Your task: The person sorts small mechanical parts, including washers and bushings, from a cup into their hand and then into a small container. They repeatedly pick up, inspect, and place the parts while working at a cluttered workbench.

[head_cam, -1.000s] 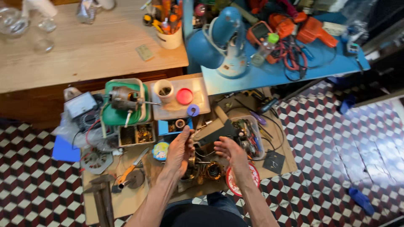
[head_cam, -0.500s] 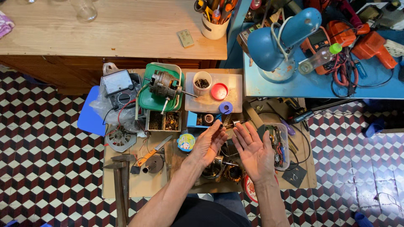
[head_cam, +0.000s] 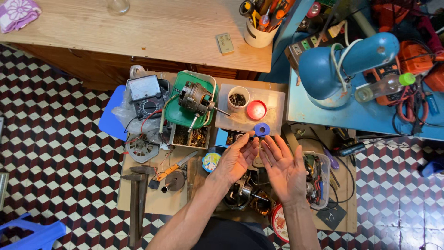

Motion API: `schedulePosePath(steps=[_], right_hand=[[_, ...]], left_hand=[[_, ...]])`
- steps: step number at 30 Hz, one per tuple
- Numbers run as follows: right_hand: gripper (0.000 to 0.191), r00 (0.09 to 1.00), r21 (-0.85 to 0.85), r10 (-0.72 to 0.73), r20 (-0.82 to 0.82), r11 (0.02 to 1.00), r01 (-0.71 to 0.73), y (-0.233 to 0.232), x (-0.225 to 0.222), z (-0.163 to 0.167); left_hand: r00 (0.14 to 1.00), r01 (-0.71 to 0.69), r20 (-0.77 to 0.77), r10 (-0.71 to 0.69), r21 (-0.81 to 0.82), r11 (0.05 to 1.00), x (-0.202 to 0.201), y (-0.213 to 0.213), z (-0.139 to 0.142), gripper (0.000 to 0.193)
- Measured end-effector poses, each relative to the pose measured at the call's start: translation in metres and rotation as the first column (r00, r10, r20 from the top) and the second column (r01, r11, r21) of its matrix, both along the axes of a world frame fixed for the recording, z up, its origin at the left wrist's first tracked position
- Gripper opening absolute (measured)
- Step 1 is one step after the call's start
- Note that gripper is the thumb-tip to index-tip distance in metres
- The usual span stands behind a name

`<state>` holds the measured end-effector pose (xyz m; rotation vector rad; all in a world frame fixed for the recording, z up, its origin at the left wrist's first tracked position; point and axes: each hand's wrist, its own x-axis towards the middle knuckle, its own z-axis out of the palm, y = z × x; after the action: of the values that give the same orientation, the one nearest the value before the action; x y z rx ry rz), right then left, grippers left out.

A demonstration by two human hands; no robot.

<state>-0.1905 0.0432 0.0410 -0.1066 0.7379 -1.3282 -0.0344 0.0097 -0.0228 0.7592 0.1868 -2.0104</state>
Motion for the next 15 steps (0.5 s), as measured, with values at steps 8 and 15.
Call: schedulePosePath(steps=[8, 15], right_hand=[[0.079, 1.0, 0.009, 0.019, -0.011, 1.0, -0.019, -0.028, -0.002, -0.006], [0.079, 0.999, 0.021, 0.042, -0.016, 0.999, -0.042, -0.038, 0.004, -0.012]], left_hand=[[0.999, -0.03, -0.035, 0.035, 0.132, 0.991, -0.009, -0.024, -0.028, 0.02], [0.999, -0.018, -0.037, 0.024, 0.145, 0.989, -0.01, -0.033, -0.037, 0.021]])
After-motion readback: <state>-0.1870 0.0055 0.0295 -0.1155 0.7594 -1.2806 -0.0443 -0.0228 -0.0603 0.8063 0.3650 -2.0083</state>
